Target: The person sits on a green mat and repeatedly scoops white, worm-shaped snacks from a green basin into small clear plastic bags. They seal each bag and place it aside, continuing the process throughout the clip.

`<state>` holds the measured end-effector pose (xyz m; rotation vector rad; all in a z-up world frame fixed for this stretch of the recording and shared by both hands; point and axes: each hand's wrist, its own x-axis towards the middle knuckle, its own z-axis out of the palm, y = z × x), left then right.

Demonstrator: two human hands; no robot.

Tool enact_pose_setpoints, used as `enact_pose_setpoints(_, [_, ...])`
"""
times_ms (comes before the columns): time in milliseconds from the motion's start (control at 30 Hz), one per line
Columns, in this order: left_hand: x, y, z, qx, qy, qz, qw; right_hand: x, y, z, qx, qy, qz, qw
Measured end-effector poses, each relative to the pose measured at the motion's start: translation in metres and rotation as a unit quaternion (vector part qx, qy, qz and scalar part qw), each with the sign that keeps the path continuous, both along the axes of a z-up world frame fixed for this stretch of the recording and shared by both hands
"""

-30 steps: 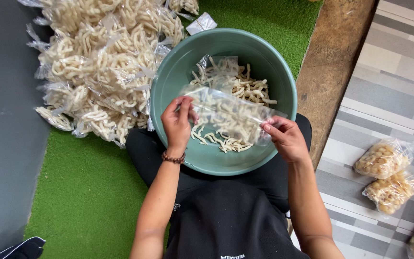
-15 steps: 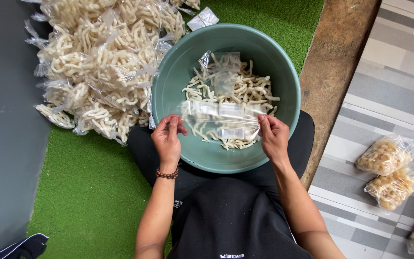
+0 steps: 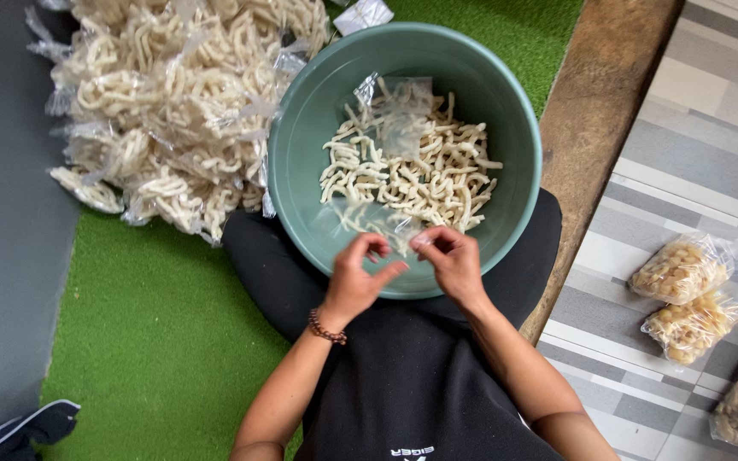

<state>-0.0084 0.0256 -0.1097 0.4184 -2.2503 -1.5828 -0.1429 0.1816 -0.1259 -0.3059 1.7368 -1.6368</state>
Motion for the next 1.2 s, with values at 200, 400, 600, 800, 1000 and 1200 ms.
enact_pose_setpoints(200, [0.022,0.025,-0.029,0.284,-0.079,-0.044,0.955,0.035,0.006,-0.022,0.022,-0.001,0.112,0.993])
enact_pose_setpoints(400, [0.039,0.017,-0.053,0.437,-0.084,-0.076,0.892,0.028,0.020,-0.026,-0.044,-0.173,0.226,0.958])
enact_pose_setpoints(600, [0.028,0.017,-0.053,-0.003,-0.094,0.050,0.994,0.035,0.005,-0.017,-0.162,-0.325,-0.058,0.930])
enact_pose_setpoints(800, [0.019,0.015,-0.061,0.485,0.001,-0.002,0.875,0.025,-0.008,-0.012,-0.079,-0.102,-0.034,0.991])
enact_pose_setpoints(1000, [0.016,0.010,-0.053,-0.059,-0.195,0.063,0.977,0.020,-0.033,-0.035,0.189,0.018,0.145,0.971])
enact_pose_setpoints(1200, [0.028,-0.033,-0.027,-0.141,-0.148,0.144,0.968,-0.056,-0.121,-0.070,0.159,0.337,0.256,0.892])
